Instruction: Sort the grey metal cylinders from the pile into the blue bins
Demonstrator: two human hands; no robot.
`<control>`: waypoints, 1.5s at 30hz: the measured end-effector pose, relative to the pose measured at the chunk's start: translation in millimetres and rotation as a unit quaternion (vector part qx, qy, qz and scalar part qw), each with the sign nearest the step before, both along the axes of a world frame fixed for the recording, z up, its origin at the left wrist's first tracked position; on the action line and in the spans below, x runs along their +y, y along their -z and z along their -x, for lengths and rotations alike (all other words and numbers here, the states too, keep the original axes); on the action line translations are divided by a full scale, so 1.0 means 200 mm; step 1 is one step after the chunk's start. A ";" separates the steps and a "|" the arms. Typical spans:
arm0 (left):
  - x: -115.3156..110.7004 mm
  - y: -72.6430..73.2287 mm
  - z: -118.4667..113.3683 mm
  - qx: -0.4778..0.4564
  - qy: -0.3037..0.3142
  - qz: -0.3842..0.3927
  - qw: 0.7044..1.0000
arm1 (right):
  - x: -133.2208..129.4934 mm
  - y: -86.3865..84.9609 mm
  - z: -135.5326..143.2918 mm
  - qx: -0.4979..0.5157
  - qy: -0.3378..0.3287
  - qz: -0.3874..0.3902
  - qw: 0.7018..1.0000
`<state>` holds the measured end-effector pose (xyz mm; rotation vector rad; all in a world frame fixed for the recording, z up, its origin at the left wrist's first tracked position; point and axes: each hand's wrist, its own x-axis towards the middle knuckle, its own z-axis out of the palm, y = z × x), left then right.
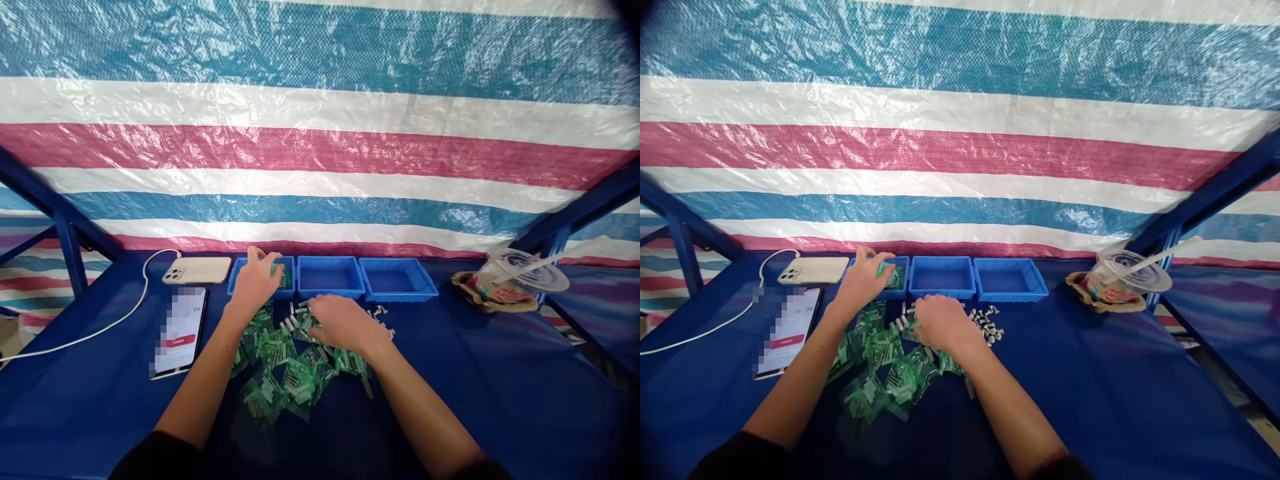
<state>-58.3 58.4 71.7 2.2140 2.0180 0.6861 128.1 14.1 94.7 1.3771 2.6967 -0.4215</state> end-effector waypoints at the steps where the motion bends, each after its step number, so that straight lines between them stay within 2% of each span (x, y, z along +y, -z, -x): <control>1: 0.00 -0.02 0.00 -0.014 0.014 -0.019 1.000 | 0.00 0.02 0.02 -0.019 0.008 -0.003 1.000; 5: -0.01 -0.08 0.00 -0.106 0.099 0.014 0.989 | -0.01 0.08 0.09 -0.024 0.011 -0.014 1.000; 8: -0.02 -0.10 -0.01 -0.154 0.117 0.039 0.980 | 0.00 0.06 0.07 -0.005 -0.023 -0.002 1.000; 10: -0.02 -0.11 -0.01 -0.176 0.119 0.036 0.977 | 0.02 0.02 0.03 0.055 -0.050 0.007 0.997; 12: -0.02 -0.12 0.00 -0.202 0.121 0.043 0.971 | 0.03 -0.03 -0.01 0.163 -0.059 0.000 0.985; 15: -0.04 -0.15 0.02 -0.251 0.159 0.145 0.944 | 0.03 -0.13 -0.06 0.349 -0.015 -0.090 0.933; 17: -0.07 -0.18 0.02 -0.295 0.212 0.247 0.898 | 0.02 -0.17 -0.08 0.438 0.001 -0.175 0.882; 19: -0.09 -0.21 0.00 -0.356 0.244 0.285 0.856 | 0.01 -0.19 -0.08 0.478 -0.034 -0.223 0.849; 21: -0.12 -0.23 -0.02 -0.413 0.242 0.249 0.842 | 0.01 -0.18 -0.08 0.474 -0.087 -0.237 0.844; 23: -0.13 -0.24 -0.05 -0.445 0.233 0.180 0.846 | 0.02 -0.15 -0.06 0.463 -0.094 -0.250 0.845; 25: -0.14 -0.26 -0.06 -0.446 0.217 0.095 0.863 | 0.04 -0.13 -0.05 0.476 -0.031 -0.263 0.838; 27: -0.14 -0.26 -0.07 -0.420 0.191 -0.007 0.887 | 0.05 -0.11 -0.03 0.515 0.073 -0.239 0.820; 29: -0.15 -0.27 -0.08 -0.380 0.195 -0.099 0.899 | 0.06 -0.11 -0.03 0.569 0.146 -0.128 0.799; 32: -0.16 -0.26 -0.10 -0.325 0.237 -0.181 0.898 | 0.06 -0.13 -0.04 0.649 0.142 0.102 0.740; 33: -0.16 -0.26 -0.10 -0.310 0.237 -0.200 0.899 | 0.06 -0.14 -0.04 0.668 0.130 0.149 0.717; 35: -0.17 -0.24 -0.12 -0.289 0.217 -0.231 0.903 | 0.05 -0.15 -0.04 0.689 0.115 0.175 0.694; 37: -0.16 -0.23 -0.12 -0.280 0.205 -0.243 0.906 | 0.04 -0.15 -0.04 0.693 0.118 0.134 0.699; 40: -0.16 -0.24 -0.12 -0.279 0.220 -0.219 0.909 | 0.02 -0.15 -0.03 0.684 0.144 0.009 0.715; 43: -0.16 -0.25 -0.11 -0.310 0.215 -0.132 0.917 | 0.01 -0.15 -0.02 0.642 0.142 -0.122 0.744; 45: -0.15 -0.25 -0.09 -0.368 0.213 -0.050 0.904 | 0.00 -0.15 -0.02 0.603 0.108 -0.194 0.766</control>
